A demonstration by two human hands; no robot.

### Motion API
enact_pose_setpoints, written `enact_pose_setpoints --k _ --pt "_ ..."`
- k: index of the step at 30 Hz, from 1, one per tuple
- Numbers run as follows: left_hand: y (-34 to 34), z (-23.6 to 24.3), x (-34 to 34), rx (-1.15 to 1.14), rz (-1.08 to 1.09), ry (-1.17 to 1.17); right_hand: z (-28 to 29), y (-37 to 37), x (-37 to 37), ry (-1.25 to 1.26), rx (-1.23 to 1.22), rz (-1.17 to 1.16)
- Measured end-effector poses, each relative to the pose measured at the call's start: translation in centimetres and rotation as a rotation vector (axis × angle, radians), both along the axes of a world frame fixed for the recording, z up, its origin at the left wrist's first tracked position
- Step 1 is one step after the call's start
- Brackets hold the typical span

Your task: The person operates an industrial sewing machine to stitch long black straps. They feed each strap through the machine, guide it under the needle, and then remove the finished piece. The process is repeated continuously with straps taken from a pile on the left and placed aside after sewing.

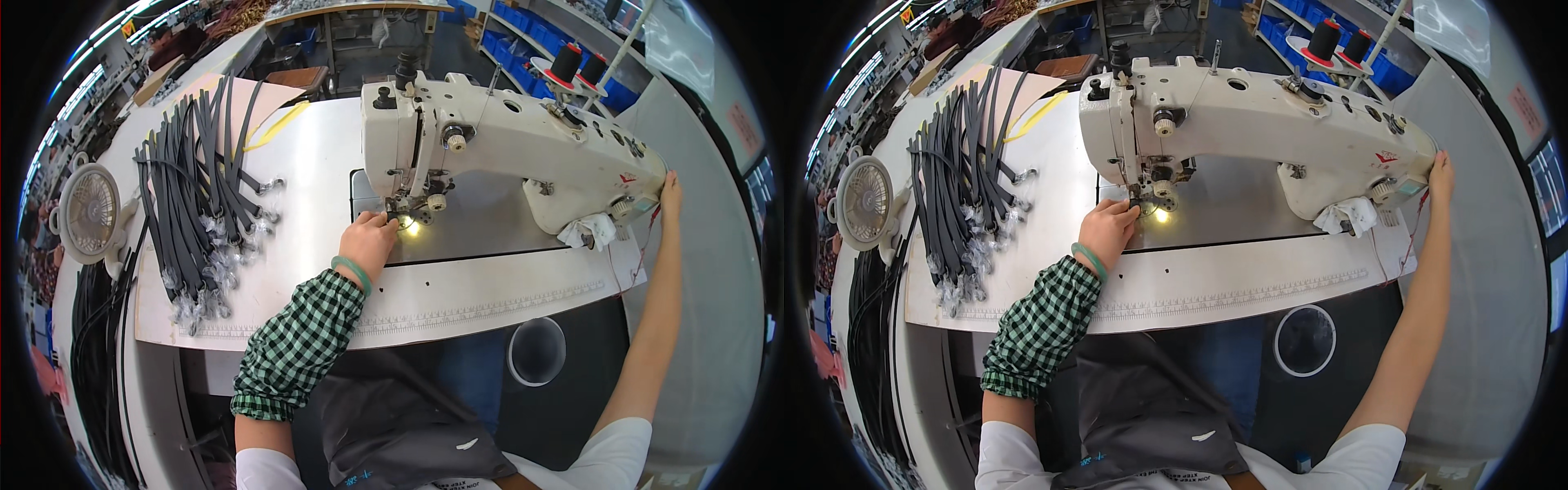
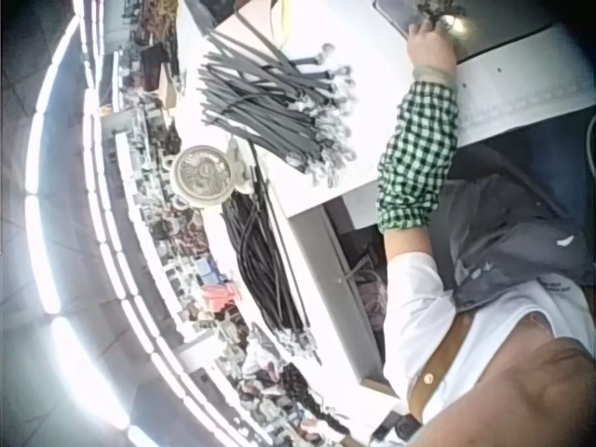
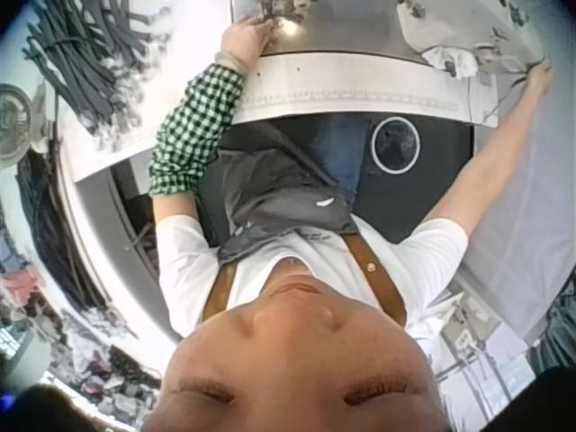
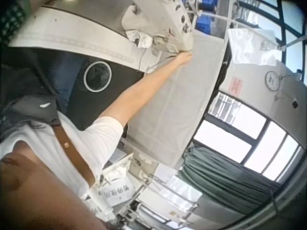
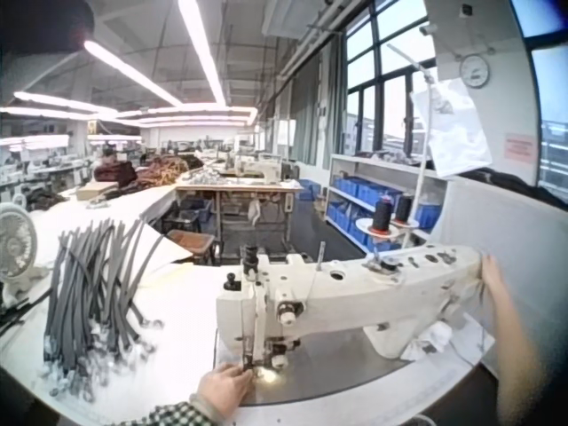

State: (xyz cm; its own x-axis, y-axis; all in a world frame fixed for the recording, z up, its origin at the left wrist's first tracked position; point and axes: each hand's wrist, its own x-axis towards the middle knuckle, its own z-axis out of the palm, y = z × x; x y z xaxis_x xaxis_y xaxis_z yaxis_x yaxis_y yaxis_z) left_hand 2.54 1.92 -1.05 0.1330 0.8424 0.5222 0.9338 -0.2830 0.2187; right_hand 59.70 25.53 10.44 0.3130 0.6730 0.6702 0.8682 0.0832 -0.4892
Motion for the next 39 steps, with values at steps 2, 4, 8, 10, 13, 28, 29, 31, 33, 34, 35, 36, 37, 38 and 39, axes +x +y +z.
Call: enact_pose_setpoints --k 2,4,8,10,13,28,29,31,33,34,35,36,37,38,39 --pt "0.1 -0.1 -0.1 0.007 -0.013 -0.012 1.1 -0.4 -0.2 0.114 -0.164 -0.011" --pt "0.0 -0.1 -0.2 -0.024 -0.016 -0.008 0.9 -0.8 -0.6 0.235 -0.263 -0.021" --pt "0.3 0.0 0.1 -0.028 -0.023 0.001 -1.4 -1.7 0.5 0.416 -0.168 0.012" --pt "0.4 -0.2 0.2 -0.036 -0.009 0.024 -2.1 -1.5 1.2 0.475 -0.11 0.082" --pt "0.3 -0.1 -0.1 -0.004 0.012 0.066 -2.4 -1.1 1.0 0.487 -0.093 0.152" --pt "0.1 0.3 -0.4 -0.057 0.018 0.028 1.4 -0.7 -1.1 0.287 -0.41 -0.05" --pt "0.0 0.2 -0.6 -0.052 0.021 0.034 1.1 -0.9 -1.8 0.305 -0.394 -0.023" --pt "0.1 0.3 -0.5 -0.029 0.006 0.037 -0.6 -1.5 -1.3 0.298 -0.228 -0.02" --pt "0.9 0.0 0.3 -0.012 -0.024 0.009 -4.2 -1.4 2.8 0.227 0.075 -0.077" --pt "0.7 0.0 -0.1 -0.014 -0.005 0.019 -4.7 -1.1 2.1 0.273 0.064 -0.057" --pt "0.6 -0.1 -0.3 -0.022 0.016 0.029 -5.1 -0.9 1.4 0.318 0.054 -0.039" --pt "0.5 -0.2 -0.3 -0.03 0.035 0.039 -5.3 -0.6 0.8 0.362 0.045 -0.024" --pt "0.6 -0.4 -0.2 -0.031 0.038 0.043 -4.8 -0.6 1.5 0.343 0.034 -0.037" --pt "0.8 -0.4 0.1 -0.017 0.029 0.046 -3.7 -0.6 2.9 0.322 0.028 -0.057" --pt "1.0 -0.4 0.4 -0.002 0.016 0.049 -2.8 -0.8 4.2 0.3 0.022 -0.079"
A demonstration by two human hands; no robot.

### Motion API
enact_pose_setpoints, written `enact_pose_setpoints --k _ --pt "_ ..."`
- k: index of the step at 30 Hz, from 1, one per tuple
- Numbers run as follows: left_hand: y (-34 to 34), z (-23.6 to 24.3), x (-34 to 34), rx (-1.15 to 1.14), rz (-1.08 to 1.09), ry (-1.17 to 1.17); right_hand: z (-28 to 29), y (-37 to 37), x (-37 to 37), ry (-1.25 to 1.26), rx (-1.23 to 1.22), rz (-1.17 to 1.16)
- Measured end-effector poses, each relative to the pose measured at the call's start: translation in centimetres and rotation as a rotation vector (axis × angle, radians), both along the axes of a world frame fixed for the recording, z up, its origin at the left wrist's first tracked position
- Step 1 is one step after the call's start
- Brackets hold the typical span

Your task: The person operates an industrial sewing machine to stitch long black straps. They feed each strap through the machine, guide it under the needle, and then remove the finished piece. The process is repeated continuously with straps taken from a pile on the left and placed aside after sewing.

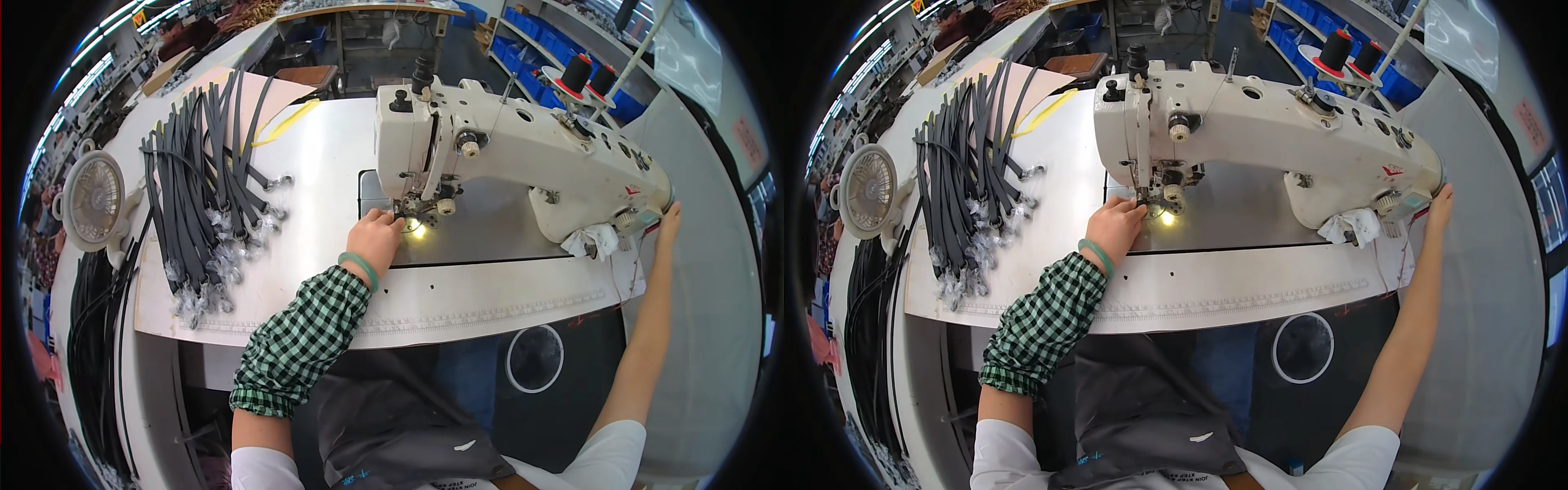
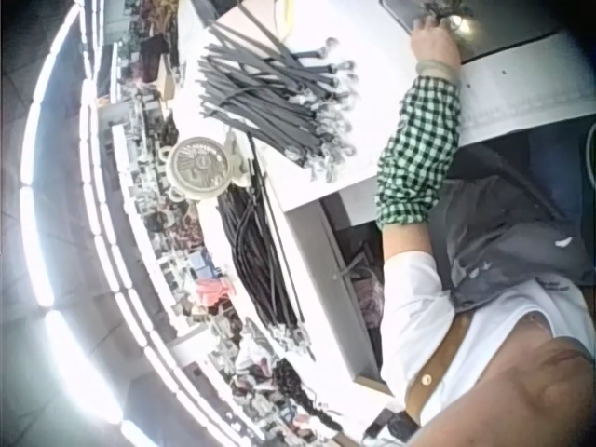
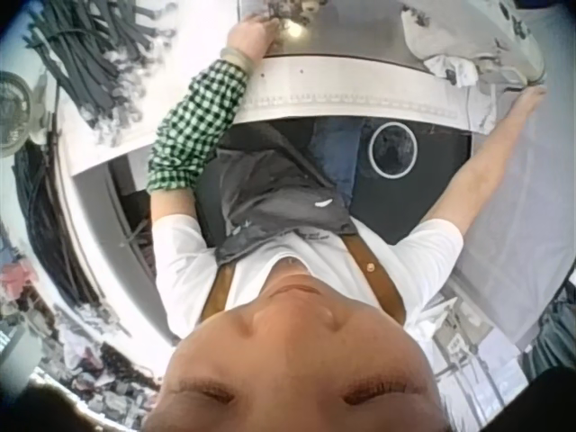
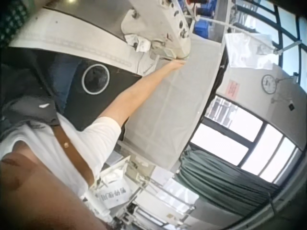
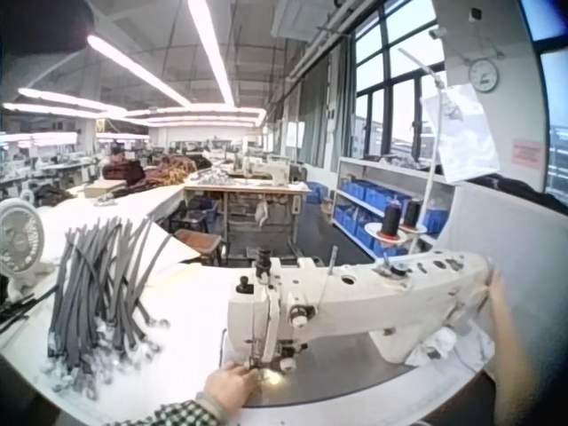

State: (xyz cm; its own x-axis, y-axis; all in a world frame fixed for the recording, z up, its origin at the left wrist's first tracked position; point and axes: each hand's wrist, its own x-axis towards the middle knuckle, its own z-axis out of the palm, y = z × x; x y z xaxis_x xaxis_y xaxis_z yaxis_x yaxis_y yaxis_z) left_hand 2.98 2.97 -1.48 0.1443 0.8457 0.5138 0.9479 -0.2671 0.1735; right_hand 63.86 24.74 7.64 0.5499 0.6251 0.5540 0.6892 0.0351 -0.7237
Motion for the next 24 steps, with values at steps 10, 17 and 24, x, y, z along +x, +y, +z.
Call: enact_pose_setpoints --k 10,17,24 --pt "-0.8 0.4 -1.2 -0.038 -0.024 0.096 2.4 -0.6 -4.9 0.091 -0.245 0.181" --pt "-0.5 0.6 -0.8 -0.035 -0.051 0.058 -4.3 -0.8 -2.0 0.276 -0.001 0.252" --pt "-0.9 0.6 -1.1 -0.016 -0.025 0.04 1.0 0.2 -3.6 0.067 -0.12 0.194"
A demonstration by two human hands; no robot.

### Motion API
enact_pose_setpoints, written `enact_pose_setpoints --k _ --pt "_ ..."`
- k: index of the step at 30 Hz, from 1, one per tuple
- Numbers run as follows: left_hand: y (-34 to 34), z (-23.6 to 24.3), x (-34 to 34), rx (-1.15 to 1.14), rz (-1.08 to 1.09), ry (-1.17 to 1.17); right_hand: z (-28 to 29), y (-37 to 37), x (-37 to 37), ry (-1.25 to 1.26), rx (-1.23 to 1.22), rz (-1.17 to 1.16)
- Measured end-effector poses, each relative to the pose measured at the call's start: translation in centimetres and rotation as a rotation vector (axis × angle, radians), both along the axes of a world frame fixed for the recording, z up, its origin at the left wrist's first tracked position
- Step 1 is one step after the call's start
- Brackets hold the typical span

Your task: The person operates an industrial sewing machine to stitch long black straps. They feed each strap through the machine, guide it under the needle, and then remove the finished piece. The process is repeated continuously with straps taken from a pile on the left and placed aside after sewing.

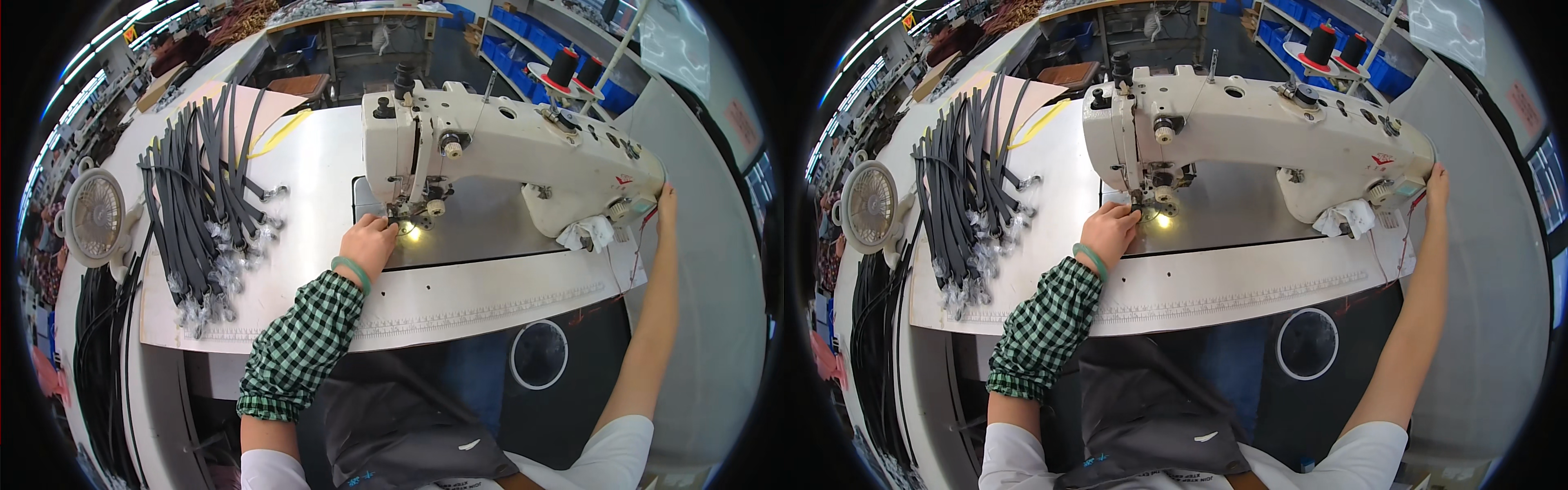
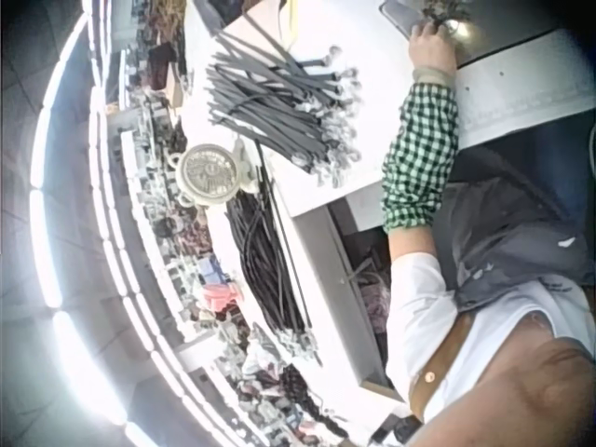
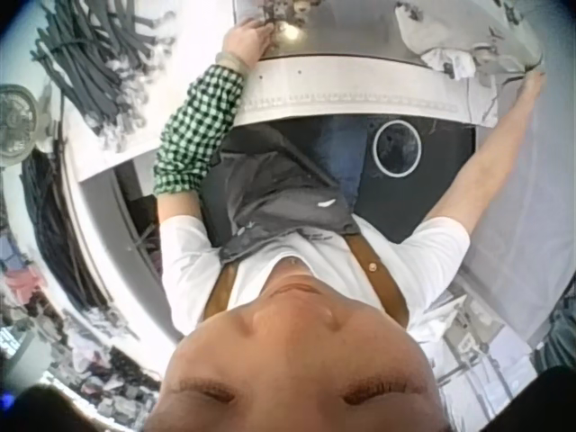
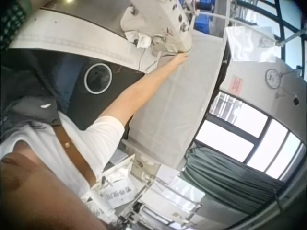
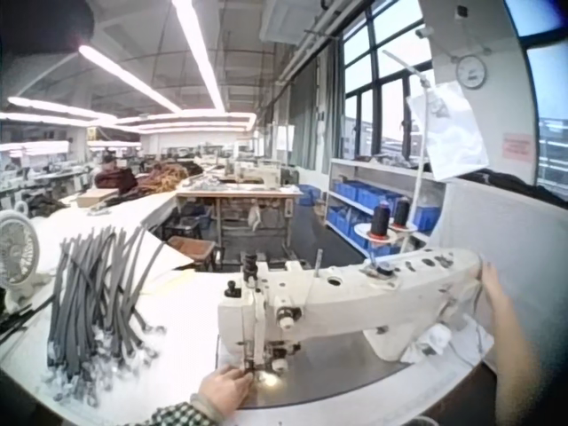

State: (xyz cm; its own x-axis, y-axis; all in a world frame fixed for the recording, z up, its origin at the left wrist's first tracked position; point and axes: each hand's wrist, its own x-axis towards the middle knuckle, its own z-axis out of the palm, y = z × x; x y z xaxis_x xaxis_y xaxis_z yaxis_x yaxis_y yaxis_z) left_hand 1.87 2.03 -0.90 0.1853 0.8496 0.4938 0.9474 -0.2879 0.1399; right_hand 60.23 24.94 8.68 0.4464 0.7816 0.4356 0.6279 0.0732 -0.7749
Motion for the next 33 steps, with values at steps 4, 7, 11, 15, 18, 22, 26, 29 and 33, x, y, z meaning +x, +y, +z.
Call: enact_pose_setpoints --k 4,7,11,15,18,22,26,29,33 --pt "0.5 -0.1 0.5 -0.036 0.022 0.031 -1.3 -0.4 1.6 0.07 0.001 0.002" --pt "0.8 -0.6 0.6 0.078 -0.009 -0.012 -5.5 -1.3 2.0 0.173 0.043 0.037" --pt "0.0 -0.6 0.3 0.08 0.033 0.016 -7.1 -2.2 -0.9 0.255 0.2 0.016" --pt "-0.1 -0.2 0.2 0.029 0.047 0.043 -6.2 -1.0 -0.8 0.381 0.333 0.148" --pt "0.3 0.1 0.3 0.013 0.007 0.093 -6.0 0.2 1.9 0.419 0.286 0.149" --pt "0.9 0.3 -1.7 -0.001 0.054 0.15 -0.5 1.9 4.5 -0.353 0.012 -0.083" --pt "1.6 1.1 -4.5 -0.076 0.27 0.192 0.9 4.7 0.5 -0.302 -0.035 0.009" --pt "4.5 0.4 -3.4 -0.002 0.244 0.112 2.6 4.3 9.5 -0.311 -0.128 -0.059" --pt "4.1 0.8 -3.3 -0.094 0.298 0.129 -5.6 4.5 9.0 0.062 0.235 0.011"
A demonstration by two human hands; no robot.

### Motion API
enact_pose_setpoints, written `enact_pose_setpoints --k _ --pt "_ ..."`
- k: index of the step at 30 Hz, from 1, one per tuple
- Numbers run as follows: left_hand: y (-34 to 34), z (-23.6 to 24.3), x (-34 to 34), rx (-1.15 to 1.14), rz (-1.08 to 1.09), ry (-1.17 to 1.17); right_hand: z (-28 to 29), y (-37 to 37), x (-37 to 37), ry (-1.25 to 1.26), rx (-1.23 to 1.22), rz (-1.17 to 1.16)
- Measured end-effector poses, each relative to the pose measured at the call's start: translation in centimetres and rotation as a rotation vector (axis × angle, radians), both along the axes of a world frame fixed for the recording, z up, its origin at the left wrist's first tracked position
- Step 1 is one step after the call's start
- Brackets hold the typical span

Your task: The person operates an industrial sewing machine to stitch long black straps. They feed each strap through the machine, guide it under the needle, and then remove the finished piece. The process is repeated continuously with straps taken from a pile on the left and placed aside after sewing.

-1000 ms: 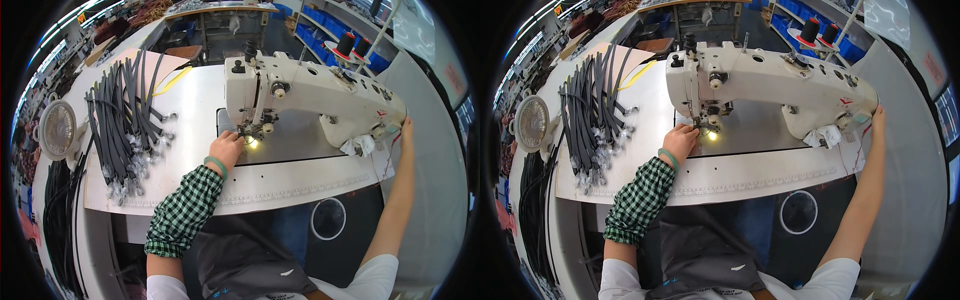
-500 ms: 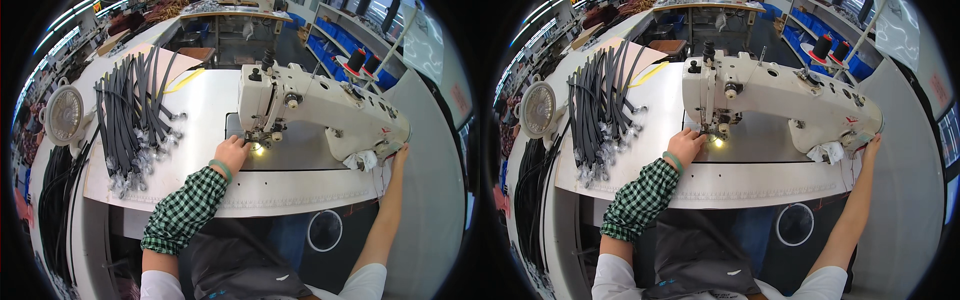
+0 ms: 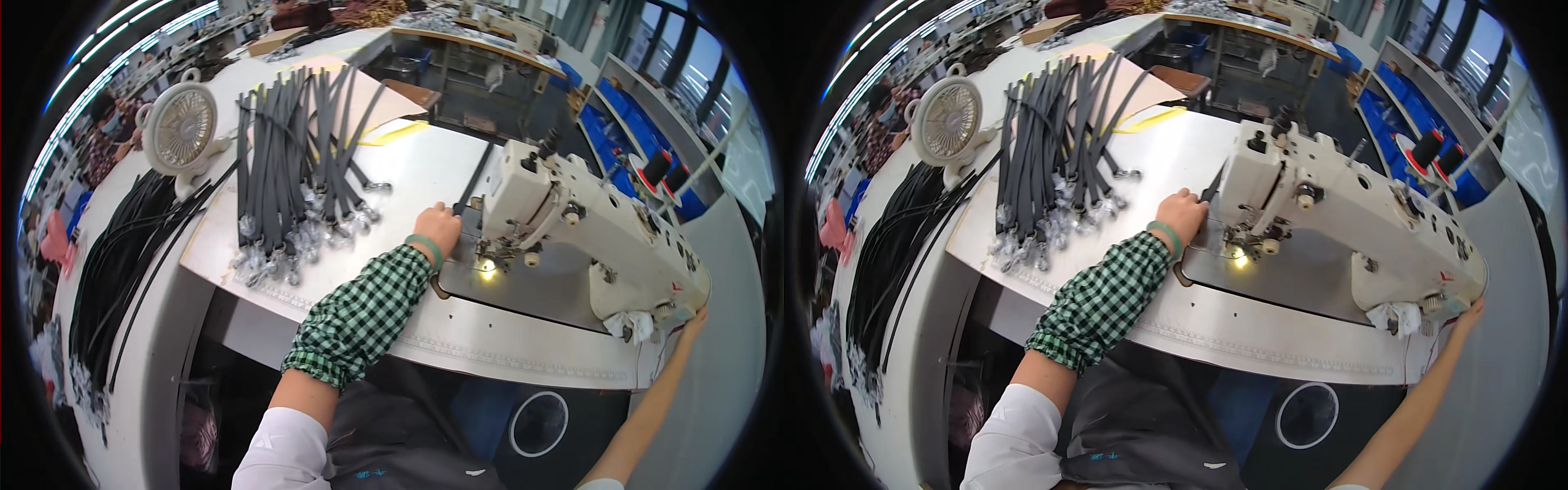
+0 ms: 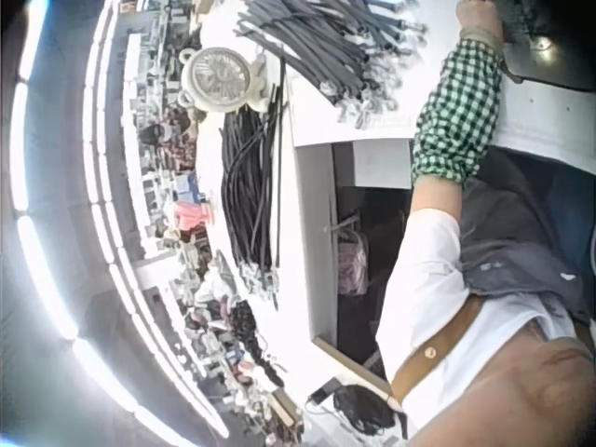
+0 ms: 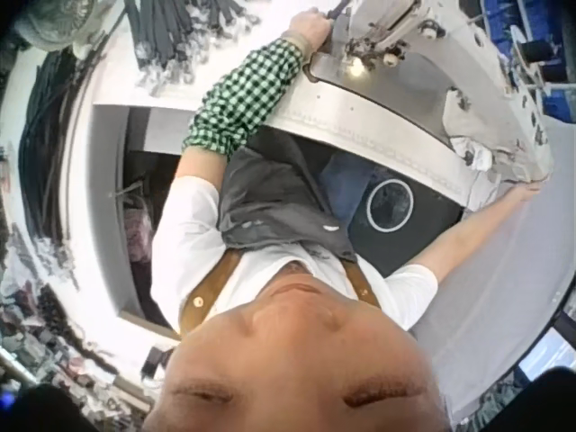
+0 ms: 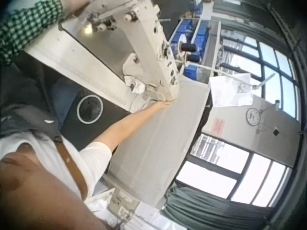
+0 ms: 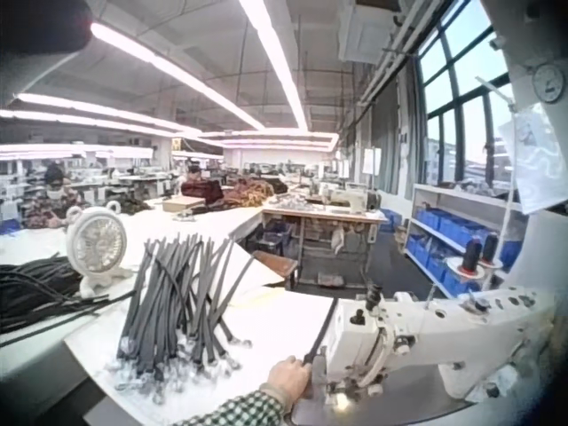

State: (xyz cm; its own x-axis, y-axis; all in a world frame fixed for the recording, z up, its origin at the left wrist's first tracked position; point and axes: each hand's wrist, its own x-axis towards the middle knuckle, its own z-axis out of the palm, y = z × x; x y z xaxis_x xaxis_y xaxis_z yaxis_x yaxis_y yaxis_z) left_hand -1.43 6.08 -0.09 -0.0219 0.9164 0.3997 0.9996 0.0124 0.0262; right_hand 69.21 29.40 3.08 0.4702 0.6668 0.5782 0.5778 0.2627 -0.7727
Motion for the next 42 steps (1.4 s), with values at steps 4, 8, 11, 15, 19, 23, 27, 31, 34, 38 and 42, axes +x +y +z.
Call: enact_pose_setpoints --k 4,8,11,15,19,23,27,31,34,38,42 --pt "-1.6 0.3 -1.4 -0.023 -0.018 -0.096 -2.0 -0.1 -4.4 0.172 0.034 0.017" --pt "-5.6 1.3 -5.1 0.192 -0.058 -0.152 -0.4 -4.2 -4.2 -0.005 -0.124 -0.167" --pt "-11.0 4.0 -8.1 0.058 0.06 -0.036 0.1 -8.4 -5.4 -0.205 -0.071 -0.266" --pt "-13.5 3.1 -11.0 -0.053 0.097 0.127 0.9 -16.7 -22.9 -0.182 0.015 0.103" --pt "-13.8 3.3 -11.0 -0.016 -0.013 0.212 -0.4 -25.0 -34.9 -0.231 -0.057 0.606" --pt "-16.3 4.2 -5.9 0.107 -0.209 0.254 0.2 -30.9 -41.6 -0.506 0.042 1.093" --pt "-19.2 3.8 1.7 0.014 -0.678 -0.218 -0.3 -33.7 -47.3 -0.09 -0.159 1.485" --pt "-19.3 7.8 4.9 -0.321 -0.878 -1.0 -3.0 -35.2 -47.7 0.342 -0.834 1.987" --pt "-14.7 8.3 1.4 -0.458 -0.606 -1.56 -4.5 -36.1 -46.5 0.31 -0.88 2.016" --pt "-8.8 5.4 -4.4 -0.527 -0.467 -1.371 -6.6 -38.4 -44.2 -0.011 -0.892 2.019" --pt "-6.2 2.9 -6.4 -0.614 -0.251 -1.289 -9.1 -40.0 -42.8 -0.308 -0.971 1.84"
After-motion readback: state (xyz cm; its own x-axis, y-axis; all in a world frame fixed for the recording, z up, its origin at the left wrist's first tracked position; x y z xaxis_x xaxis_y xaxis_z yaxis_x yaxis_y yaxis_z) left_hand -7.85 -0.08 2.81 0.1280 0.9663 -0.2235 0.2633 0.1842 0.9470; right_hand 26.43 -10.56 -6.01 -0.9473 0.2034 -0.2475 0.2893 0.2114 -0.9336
